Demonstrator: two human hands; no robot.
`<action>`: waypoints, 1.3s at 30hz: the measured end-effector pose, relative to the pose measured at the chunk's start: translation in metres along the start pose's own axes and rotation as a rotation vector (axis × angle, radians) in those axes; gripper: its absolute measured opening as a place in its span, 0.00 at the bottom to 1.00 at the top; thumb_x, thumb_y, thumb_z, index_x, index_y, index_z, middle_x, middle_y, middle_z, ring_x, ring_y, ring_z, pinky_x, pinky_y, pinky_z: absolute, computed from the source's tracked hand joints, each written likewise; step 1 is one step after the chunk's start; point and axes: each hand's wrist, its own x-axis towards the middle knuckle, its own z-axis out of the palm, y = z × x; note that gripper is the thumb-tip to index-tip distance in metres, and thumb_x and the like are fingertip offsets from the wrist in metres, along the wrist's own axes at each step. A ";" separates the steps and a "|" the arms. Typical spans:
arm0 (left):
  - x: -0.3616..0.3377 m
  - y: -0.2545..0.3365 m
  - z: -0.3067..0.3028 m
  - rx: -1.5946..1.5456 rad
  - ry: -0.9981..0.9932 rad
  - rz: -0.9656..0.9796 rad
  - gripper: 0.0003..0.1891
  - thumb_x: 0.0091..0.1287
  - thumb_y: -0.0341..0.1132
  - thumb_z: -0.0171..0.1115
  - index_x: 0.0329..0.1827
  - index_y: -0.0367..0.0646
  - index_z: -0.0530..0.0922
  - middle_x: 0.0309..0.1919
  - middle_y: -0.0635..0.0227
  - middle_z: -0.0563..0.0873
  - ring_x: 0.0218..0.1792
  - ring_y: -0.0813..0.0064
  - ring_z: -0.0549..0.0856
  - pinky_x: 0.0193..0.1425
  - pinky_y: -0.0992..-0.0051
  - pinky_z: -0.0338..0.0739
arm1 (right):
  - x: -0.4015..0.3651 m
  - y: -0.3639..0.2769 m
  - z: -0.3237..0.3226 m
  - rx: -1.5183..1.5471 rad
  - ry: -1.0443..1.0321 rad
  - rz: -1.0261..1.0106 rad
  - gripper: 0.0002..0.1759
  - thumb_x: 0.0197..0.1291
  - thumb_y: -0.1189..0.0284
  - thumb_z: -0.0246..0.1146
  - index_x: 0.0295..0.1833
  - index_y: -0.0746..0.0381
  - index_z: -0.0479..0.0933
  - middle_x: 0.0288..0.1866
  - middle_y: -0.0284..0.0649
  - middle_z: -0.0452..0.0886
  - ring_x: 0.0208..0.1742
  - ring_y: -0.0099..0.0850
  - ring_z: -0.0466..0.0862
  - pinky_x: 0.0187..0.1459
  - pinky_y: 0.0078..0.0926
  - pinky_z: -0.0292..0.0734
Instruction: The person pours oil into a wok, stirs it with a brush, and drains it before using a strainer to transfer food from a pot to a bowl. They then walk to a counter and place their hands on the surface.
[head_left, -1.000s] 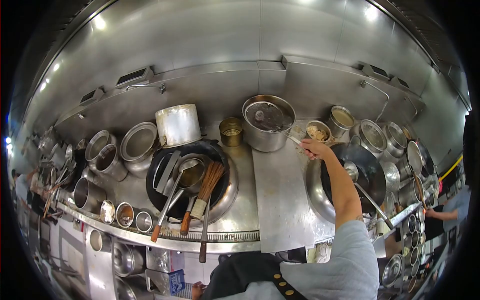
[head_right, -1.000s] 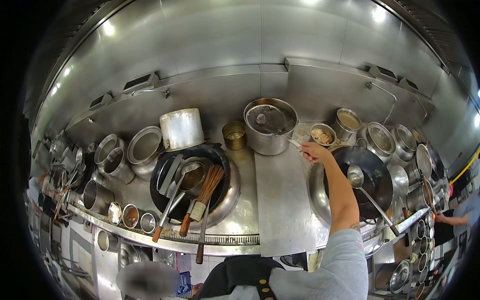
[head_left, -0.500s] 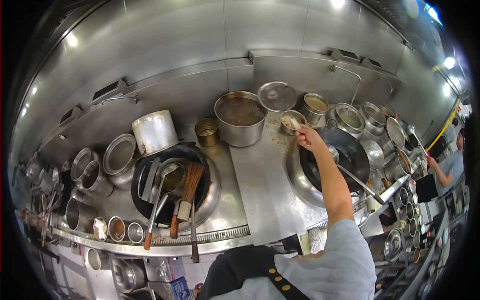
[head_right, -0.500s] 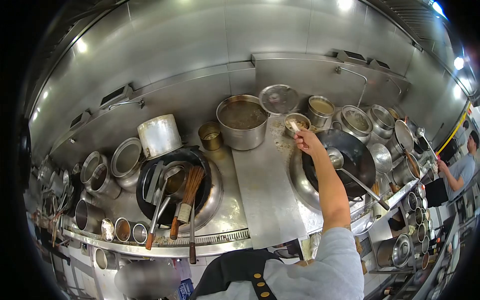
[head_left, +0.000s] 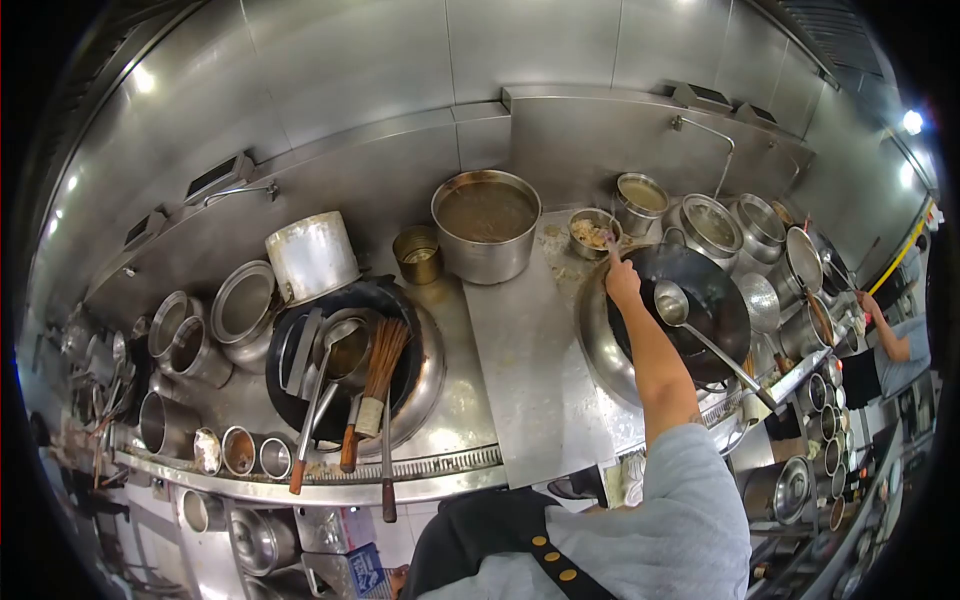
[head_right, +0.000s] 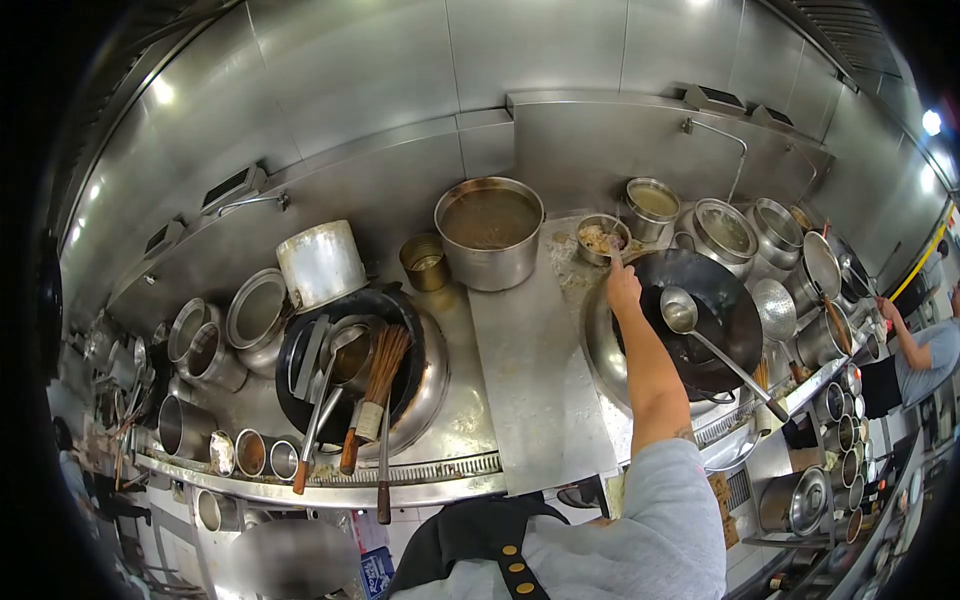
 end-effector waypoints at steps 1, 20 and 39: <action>-0.002 -0.002 0.001 0.002 0.003 -0.002 0.13 0.68 0.37 0.61 0.48 0.38 0.78 0.32 0.64 0.88 0.35 0.77 0.86 0.37 0.76 0.81 | 0.004 -0.001 0.002 0.001 -0.002 -0.003 0.28 0.64 0.74 0.50 0.70 0.54 0.62 0.48 0.57 0.74 0.44 0.56 0.82 0.46 0.49 0.79; -0.006 -0.003 0.011 -0.156 0.057 0.060 0.15 0.69 0.38 0.58 0.49 0.34 0.77 0.32 0.62 0.87 0.34 0.75 0.86 0.38 0.77 0.80 | 0.000 -0.097 -0.061 0.548 0.150 -0.336 0.20 0.67 0.68 0.55 0.61 0.63 0.72 0.54 0.56 0.79 0.55 0.56 0.78 0.55 0.48 0.72; -0.047 -0.011 0.041 -0.142 0.149 -0.106 0.10 0.70 0.33 0.54 0.47 0.38 0.79 0.39 0.65 0.85 0.41 0.71 0.84 0.49 0.72 0.78 | 0.127 -0.168 -0.016 0.495 -0.797 -0.014 0.07 0.63 0.75 0.52 0.37 0.68 0.73 0.25 0.47 0.79 0.20 0.28 0.77 0.15 0.25 0.66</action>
